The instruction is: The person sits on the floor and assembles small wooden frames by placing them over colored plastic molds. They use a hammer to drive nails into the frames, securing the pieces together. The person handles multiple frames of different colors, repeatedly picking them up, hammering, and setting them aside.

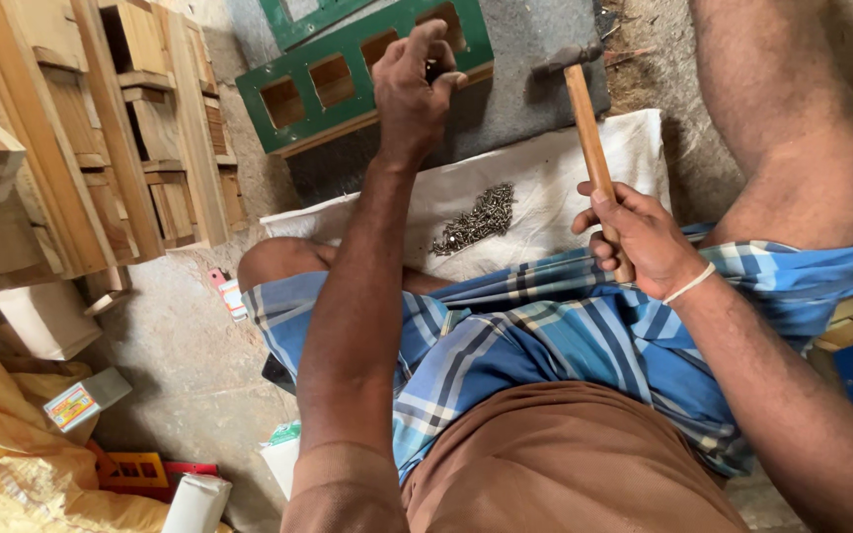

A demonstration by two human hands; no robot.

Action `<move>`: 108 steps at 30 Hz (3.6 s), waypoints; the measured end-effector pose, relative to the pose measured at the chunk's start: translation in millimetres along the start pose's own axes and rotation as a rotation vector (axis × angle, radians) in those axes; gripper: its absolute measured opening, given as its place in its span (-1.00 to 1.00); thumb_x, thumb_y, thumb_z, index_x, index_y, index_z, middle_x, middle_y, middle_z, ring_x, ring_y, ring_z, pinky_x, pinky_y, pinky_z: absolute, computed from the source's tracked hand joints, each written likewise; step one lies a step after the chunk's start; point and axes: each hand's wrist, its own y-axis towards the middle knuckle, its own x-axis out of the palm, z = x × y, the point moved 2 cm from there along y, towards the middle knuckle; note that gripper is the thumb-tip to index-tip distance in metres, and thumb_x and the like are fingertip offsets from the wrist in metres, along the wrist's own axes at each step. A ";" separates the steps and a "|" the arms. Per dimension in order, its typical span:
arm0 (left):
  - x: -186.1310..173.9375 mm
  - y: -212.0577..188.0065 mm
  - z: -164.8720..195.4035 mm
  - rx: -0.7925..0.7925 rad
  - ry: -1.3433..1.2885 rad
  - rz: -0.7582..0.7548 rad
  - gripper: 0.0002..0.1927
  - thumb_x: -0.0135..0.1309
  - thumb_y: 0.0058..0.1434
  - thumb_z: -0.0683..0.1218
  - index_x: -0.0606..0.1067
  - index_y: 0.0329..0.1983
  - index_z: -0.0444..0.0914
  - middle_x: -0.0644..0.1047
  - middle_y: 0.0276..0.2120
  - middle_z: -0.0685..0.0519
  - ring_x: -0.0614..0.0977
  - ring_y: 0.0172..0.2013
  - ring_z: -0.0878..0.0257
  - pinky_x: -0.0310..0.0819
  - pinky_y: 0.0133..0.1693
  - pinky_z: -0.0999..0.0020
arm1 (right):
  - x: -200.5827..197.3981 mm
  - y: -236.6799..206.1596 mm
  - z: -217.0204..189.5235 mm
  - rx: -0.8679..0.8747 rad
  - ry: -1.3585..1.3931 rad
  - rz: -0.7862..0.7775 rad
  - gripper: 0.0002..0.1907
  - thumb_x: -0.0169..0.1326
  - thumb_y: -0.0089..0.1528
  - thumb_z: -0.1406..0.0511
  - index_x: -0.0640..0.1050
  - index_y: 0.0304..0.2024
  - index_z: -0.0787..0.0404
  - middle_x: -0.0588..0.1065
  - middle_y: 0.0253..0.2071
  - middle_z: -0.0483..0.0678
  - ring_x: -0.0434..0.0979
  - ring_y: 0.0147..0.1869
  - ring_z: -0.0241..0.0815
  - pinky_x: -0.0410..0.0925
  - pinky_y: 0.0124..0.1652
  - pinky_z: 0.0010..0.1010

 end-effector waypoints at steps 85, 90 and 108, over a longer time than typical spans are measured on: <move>-13.8 -156.3 80.2 -0.097 0.300 -0.462 -0.81 -0.10 0.34 -0.12 0.42 -0.02 -0.18 0.53 -0.13 -0.15 0.58 -0.14 -0.20 0.51 -0.22 -0.15 | 42.5 -24.5 21.0 -0.088 -0.371 0.135 -0.66 0.18 0.25 0.05 0.48 -0.37 0.17 0.32 -0.62 -0.17 0.23 -0.67 -0.29 0.13 -0.67 -0.40; -16.8 -165.6 47.6 -0.137 0.222 -0.188 -0.90 -0.04 0.26 -0.13 0.43 -0.19 -0.20 0.53 -0.20 -0.18 0.58 -0.16 -0.24 0.45 -0.18 -0.17 | 42.5 -14.4 29.0 -0.088 -0.377 0.134 -0.69 0.15 0.26 0.08 0.45 -0.36 0.15 0.32 -0.60 -0.18 0.24 -0.65 -0.33 0.15 -0.67 -0.42; -119.6 -92.7 -50.1 -0.119 0.102 0.295 -0.49 0.35 0.03 -0.29 0.53 0.07 -0.17 0.58 -0.31 0.09 0.59 -0.19 0.19 0.53 -0.11 0.20 | 64.3 -17.3 41.9 -0.192 -0.552 0.101 -0.71 -0.03 0.39 0.15 0.41 -0.35 0.18 0.25 -0.63 -0.20 0.16 -0.66 -0.42 0.12 -0.69 -0.51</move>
